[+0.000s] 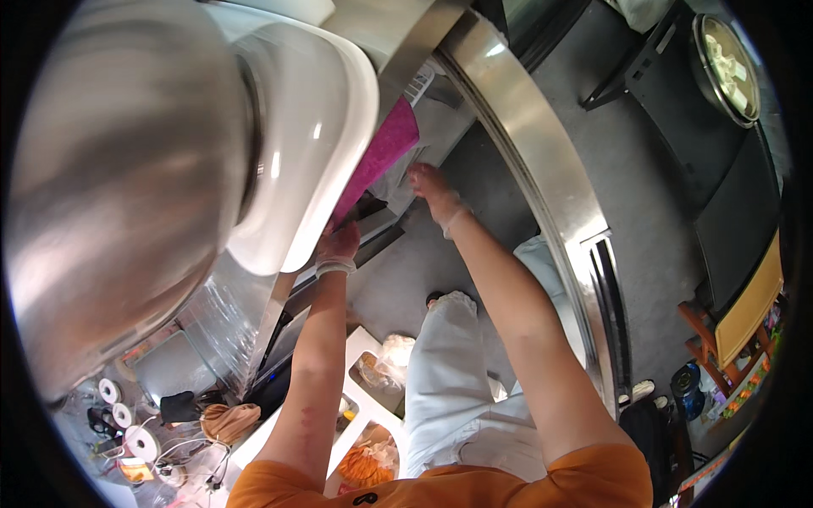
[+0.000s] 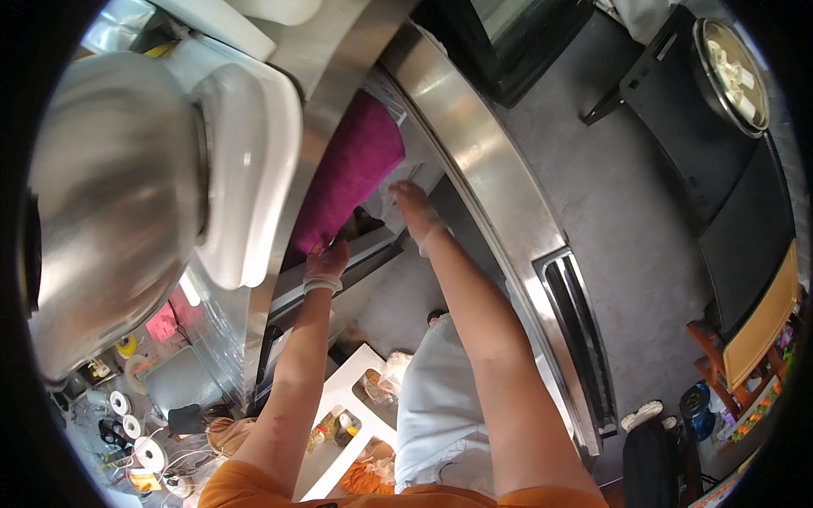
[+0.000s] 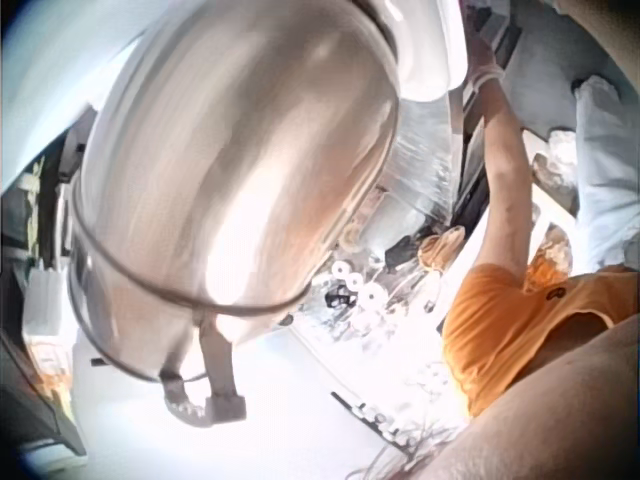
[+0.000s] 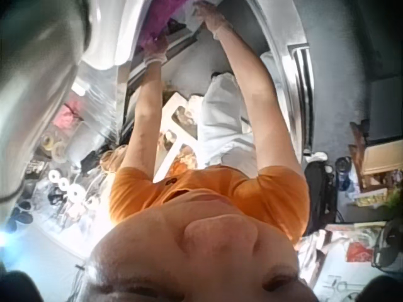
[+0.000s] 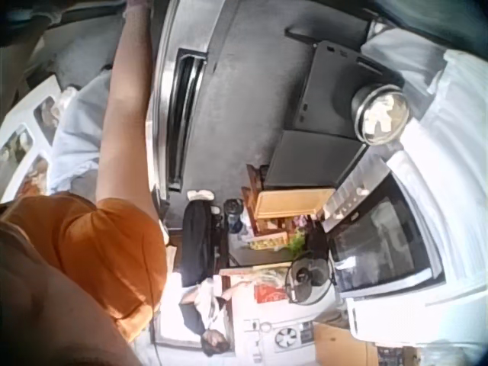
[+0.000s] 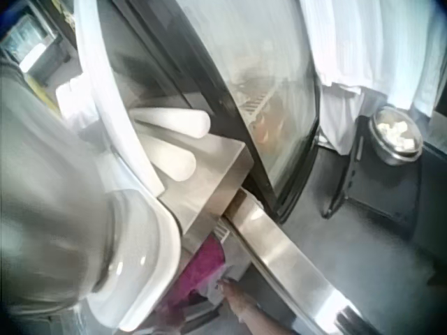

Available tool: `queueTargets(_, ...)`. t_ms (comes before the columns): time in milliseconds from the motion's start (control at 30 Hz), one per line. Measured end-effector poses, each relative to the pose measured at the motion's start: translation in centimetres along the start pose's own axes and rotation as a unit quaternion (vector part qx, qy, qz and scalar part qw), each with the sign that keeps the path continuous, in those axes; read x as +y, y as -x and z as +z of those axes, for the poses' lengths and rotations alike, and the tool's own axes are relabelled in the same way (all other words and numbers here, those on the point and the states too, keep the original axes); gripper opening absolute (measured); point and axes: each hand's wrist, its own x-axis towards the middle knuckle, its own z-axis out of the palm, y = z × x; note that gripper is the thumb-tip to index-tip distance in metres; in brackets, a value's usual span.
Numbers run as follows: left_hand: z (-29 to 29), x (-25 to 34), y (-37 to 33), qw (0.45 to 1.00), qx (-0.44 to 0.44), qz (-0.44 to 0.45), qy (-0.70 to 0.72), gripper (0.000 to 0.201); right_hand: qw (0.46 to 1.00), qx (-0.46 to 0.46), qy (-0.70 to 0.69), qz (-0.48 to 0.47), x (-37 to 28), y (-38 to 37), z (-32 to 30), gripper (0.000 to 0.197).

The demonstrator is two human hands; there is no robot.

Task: The person organizes orange sphere-shaped ingredients on a metal counter by hand and moves them onto a tray. The person wipes the metal counter by hand and then retrieves a purple cloth from a shelf, placing it over a tray of pastries.

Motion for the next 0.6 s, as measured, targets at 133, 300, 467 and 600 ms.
queueTargets(133, 0.8, -0.2, -1.0, 0.998, -0.049, 0.025, 0.029, 0.029, 0.997, 0.036, -0.062, 0.016, -1.4, -6.1, 0.2, 0.041)
queueTargets(300, 1.6, -0.9, -0.9, 0.997, 0.012, 0.059, 0.056, 0.029, 0.975, 0.093, -0.193, 0.055, -1.7, -9.3, 0.2, 0.04)
queueTargets(467, 1.7, -1.5, -0.5, 0.992, 0.042, 0.094, 0.068, 0.029, 0.973, 0.147, -0.178, 0.018, -2.0, -9.5, 0.8, 0.034)
queueTargets(600, 1.5, -1.2, -1.1, 0.991, 0.01, 0.095, 0.096, 0.032, 0.972, 0.162, -0.159, 0.053, -2.6, -10.4, 1.0, 0.034)
